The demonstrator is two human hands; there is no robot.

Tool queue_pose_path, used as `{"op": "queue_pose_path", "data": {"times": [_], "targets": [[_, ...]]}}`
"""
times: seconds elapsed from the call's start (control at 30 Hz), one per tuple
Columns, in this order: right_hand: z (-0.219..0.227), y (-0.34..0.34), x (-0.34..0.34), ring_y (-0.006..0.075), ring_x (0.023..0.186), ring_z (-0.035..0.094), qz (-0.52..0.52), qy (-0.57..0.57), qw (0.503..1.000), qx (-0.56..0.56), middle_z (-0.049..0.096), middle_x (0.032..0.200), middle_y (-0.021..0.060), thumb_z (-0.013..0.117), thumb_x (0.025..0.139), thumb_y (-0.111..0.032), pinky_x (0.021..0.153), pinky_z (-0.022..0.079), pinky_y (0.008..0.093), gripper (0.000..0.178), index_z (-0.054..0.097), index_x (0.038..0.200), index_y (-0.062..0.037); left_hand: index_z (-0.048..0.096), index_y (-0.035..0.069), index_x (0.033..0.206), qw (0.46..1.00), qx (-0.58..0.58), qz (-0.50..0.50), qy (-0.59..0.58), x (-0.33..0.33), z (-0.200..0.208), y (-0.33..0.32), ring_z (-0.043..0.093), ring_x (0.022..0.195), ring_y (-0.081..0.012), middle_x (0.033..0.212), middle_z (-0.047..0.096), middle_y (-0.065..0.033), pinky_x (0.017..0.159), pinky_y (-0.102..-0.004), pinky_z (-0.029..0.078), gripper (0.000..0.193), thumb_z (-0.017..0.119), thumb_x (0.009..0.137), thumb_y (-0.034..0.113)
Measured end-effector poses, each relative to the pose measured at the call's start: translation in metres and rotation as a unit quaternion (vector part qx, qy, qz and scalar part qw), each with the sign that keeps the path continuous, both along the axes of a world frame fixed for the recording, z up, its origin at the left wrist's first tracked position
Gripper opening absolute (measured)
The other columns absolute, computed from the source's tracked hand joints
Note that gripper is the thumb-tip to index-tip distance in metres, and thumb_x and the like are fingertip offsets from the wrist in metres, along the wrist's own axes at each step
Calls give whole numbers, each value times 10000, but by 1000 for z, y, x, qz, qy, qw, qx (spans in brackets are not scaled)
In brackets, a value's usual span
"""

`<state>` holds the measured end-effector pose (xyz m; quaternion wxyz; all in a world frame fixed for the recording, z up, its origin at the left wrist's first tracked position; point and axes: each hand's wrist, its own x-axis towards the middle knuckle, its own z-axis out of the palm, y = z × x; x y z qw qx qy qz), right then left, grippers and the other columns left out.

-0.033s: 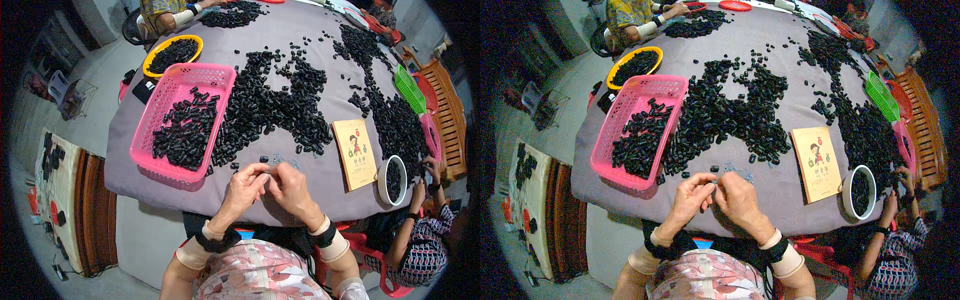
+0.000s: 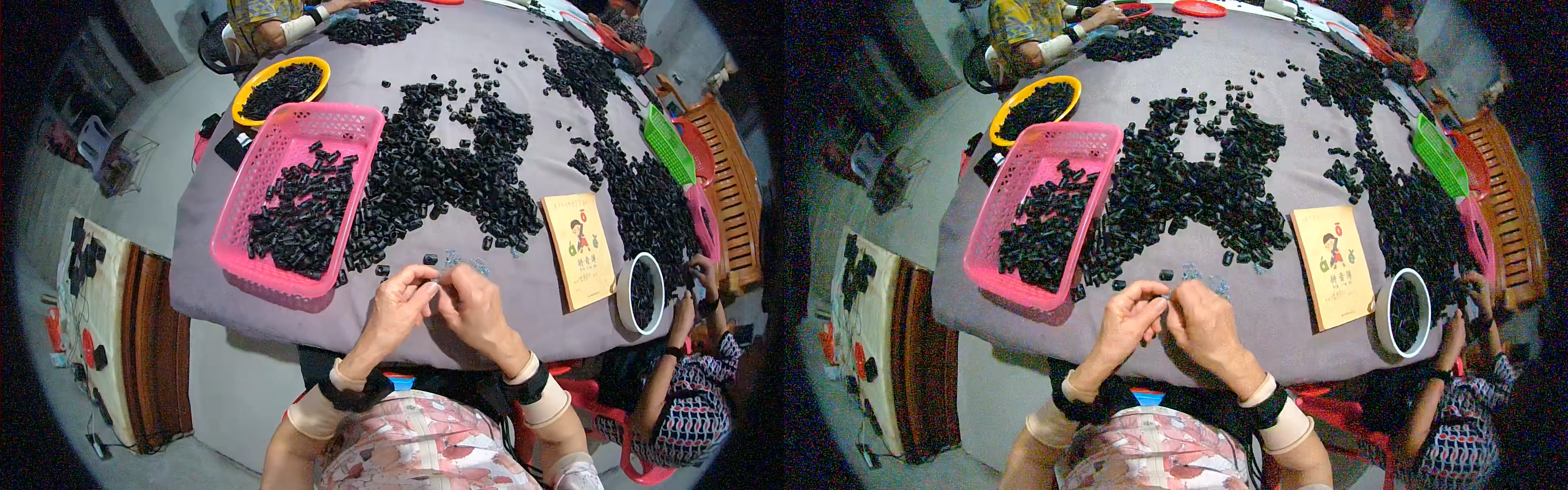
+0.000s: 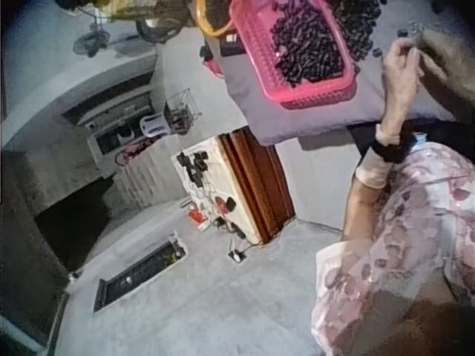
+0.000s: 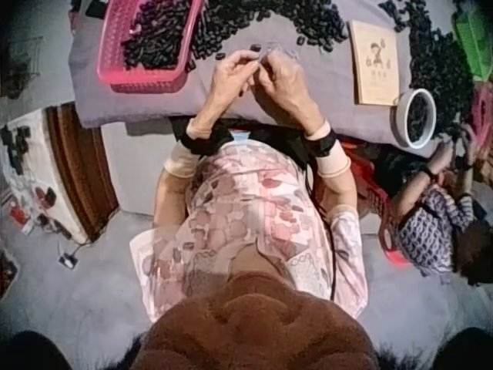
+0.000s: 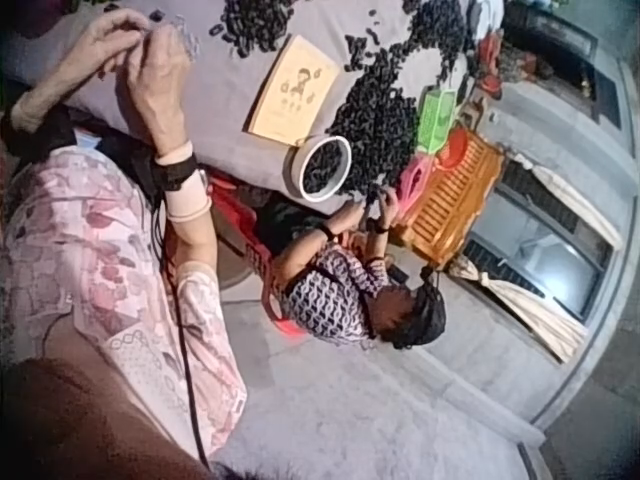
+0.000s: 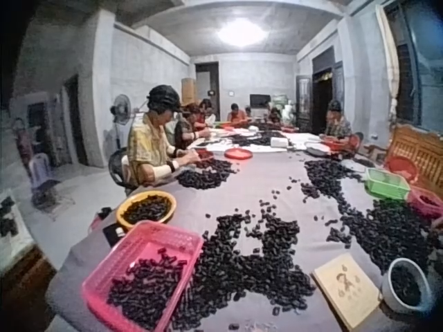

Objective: Manually assembling small black plastic components by hand at a shared work table.

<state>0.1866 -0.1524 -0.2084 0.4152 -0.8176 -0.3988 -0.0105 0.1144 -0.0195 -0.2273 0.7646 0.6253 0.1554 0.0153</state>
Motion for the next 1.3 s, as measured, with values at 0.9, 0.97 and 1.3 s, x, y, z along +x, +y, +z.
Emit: {"op": "queue_pose_path", "data": {"times": [0.9,0.97,1.3], "targets": [[-7,0,-6,140,648,577,-18,235,965,117,598,740,84,563,834,-46,582,454,273,87,575,909,-3,592,33,1009,987,-153,10,52,2,-9,8,418,460,-20,704,541,15,368,-161,292,176,572,900,170],[-5,-1,-7,118,652,569,-35,269,953,133,602,736,74,556,847,-58,575,450,263,84,572,908,-4,577,3,1109,985,-170,-35,14,-1,-15,10,513,528,-69,772,597,-33,438,-191,406,236,542,910,126],[-7,-8,-11,53,696,537,-47,377,904,197,601,773,0,562,880,-79,619,449,221,68,572,904,-16,542,-23,1174,979,-201,-28,-9,-8,-2,8,618,766,-147,913,636,-85,693,-238,506,279,501,912,62]]}}
